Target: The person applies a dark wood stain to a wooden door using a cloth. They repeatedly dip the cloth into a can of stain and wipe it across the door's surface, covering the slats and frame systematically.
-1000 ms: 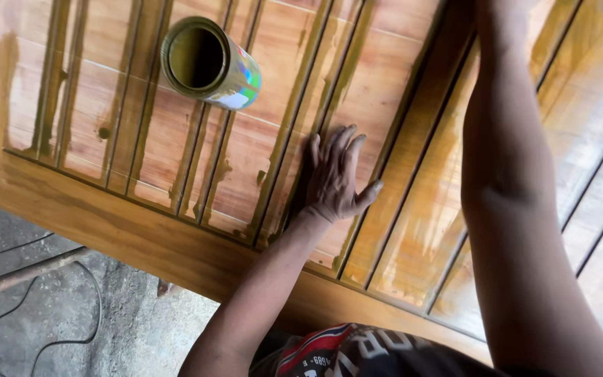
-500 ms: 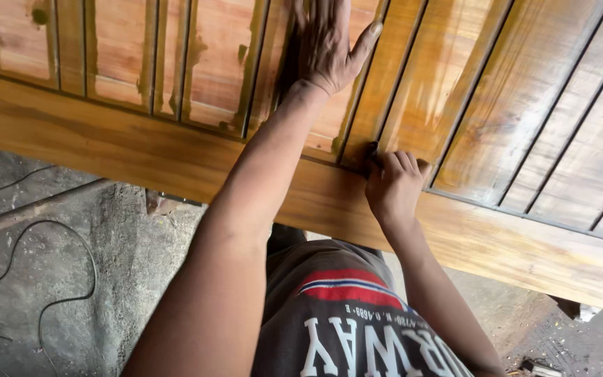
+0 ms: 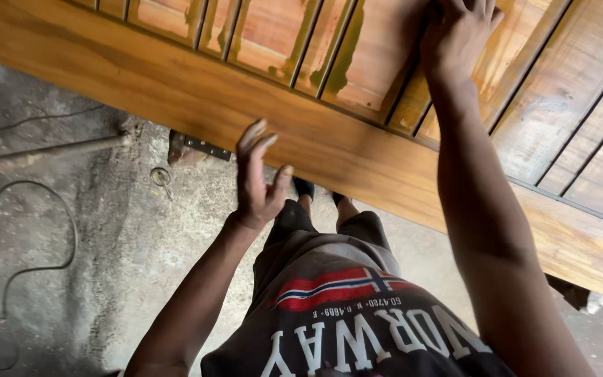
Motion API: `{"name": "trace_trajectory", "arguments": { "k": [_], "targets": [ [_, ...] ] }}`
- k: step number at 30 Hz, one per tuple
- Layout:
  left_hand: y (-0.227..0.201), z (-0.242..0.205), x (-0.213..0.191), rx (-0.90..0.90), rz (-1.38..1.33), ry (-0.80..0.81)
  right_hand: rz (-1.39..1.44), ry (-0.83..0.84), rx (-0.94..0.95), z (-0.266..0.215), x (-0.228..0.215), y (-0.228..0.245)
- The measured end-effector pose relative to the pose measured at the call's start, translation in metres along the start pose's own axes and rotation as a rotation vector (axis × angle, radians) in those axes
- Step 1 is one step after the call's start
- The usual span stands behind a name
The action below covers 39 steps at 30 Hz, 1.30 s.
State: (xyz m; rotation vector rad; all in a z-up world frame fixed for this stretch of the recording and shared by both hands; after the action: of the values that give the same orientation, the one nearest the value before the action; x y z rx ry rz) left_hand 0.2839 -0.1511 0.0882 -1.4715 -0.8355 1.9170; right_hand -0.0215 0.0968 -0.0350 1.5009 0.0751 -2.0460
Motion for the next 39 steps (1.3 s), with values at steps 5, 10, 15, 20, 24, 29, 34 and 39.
{"name": "trace_trajectory", "arguments": {
  "k": [5, 10, 15, 20, 24, 29, 34, 39],
  "targets": [
    [0.021, -0.043, -0.029, -0.093, -0.031, -0.129, 0.251, 0.185, -0.237, -0.099, -0.043, 0.067],
    [0.032, -0.045, -0.023, -0.083, -0.06, -0.126, 0.176, 0.27, -0.267, -0.137, -0.058, 0.123],
    [0.028, -0.049, -0.026, -0.068, -0.088, -0.057, 0.052, 0.332, -0.202, -0.112, -0.086, 0.12],
    [0.028, -0.059, -0.032, -0.09, -0.101, -0.053, 0.043, 0.634, -0.231, -0.132, -0.062, 0.158],
    [0.035, -0.069, -0.028, -0.15, -0.124, -0.034, -0.008, 0.789, -0.076, -0.087, -0.004, 0.172],
    [0.042, -0.072, -0.023, -0.149, -0.159, -0.01, -0.1, 0.72, 0.001, 0.0, 0.0, 0.156],
    [0.047, -0.069, -0.032, -0.12, -0.067, -0.104, -0.017, 0.661, -0.073, -0.076, -0.024, 0.203],
    [0.047, -0.082, -0.032, -0.142, -0.177, -0.073, -0.146, 0.772, 0.005, -0.037, -0.01, 0.167]
  ]
}}
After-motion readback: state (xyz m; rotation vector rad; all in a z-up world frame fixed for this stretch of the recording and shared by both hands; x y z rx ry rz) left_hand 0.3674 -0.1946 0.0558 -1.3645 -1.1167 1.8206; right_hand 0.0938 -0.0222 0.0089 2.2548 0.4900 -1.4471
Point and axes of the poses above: each hand's wrist, its own z-axis towards the middle knuckle, its own x-axis out of the palm, y = z × x, the point moved 2 cm from there along z, towards the middle knuckle, and after that the axes turned 9 degrees about y, right-handed, at the moved point
